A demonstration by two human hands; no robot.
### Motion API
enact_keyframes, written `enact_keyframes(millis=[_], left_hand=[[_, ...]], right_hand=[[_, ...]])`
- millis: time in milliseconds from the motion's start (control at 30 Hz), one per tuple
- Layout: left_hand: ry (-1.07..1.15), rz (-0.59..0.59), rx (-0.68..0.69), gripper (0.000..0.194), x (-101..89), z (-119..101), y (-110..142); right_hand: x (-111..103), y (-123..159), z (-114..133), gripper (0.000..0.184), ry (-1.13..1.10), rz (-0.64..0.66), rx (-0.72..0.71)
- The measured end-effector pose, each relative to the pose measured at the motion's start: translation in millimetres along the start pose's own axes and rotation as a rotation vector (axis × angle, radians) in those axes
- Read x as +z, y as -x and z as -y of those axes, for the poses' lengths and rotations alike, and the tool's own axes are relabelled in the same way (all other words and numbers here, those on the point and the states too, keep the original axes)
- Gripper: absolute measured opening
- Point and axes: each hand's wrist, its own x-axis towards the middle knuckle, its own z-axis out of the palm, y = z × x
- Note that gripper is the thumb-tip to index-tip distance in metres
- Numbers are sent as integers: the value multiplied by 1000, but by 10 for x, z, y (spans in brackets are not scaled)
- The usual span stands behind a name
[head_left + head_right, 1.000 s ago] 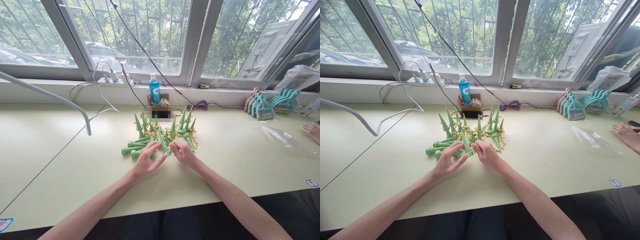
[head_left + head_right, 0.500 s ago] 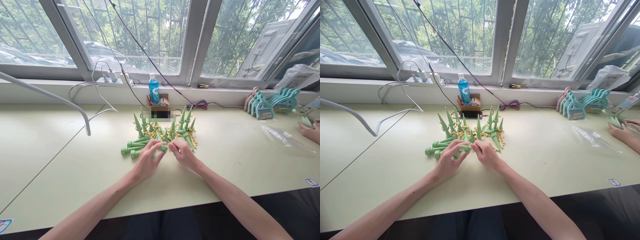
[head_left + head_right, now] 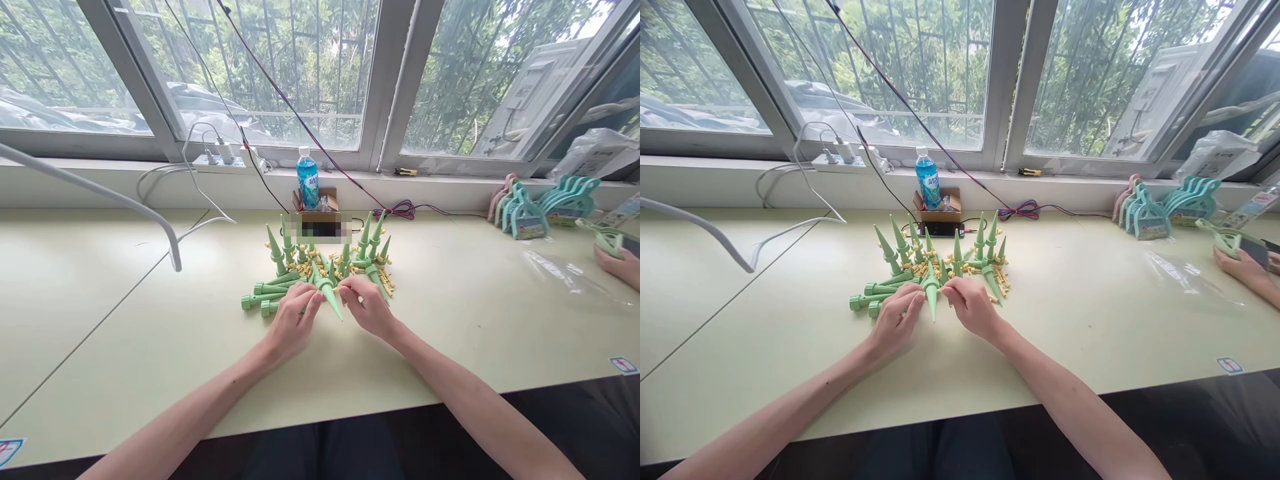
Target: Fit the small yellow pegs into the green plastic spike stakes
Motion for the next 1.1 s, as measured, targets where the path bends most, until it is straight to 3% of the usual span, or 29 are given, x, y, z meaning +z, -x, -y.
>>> enact_keyframes(millis=[867, 1100], left_hand=[[14, 44, -72, 28, -37, -30, -3], [17, 43, -91, 24, -46, -61, 1]], right_hand=[[3, 3, -26, 27, -51, 69, 29], [2, 0, -33, 30, -19, 66, -20]])
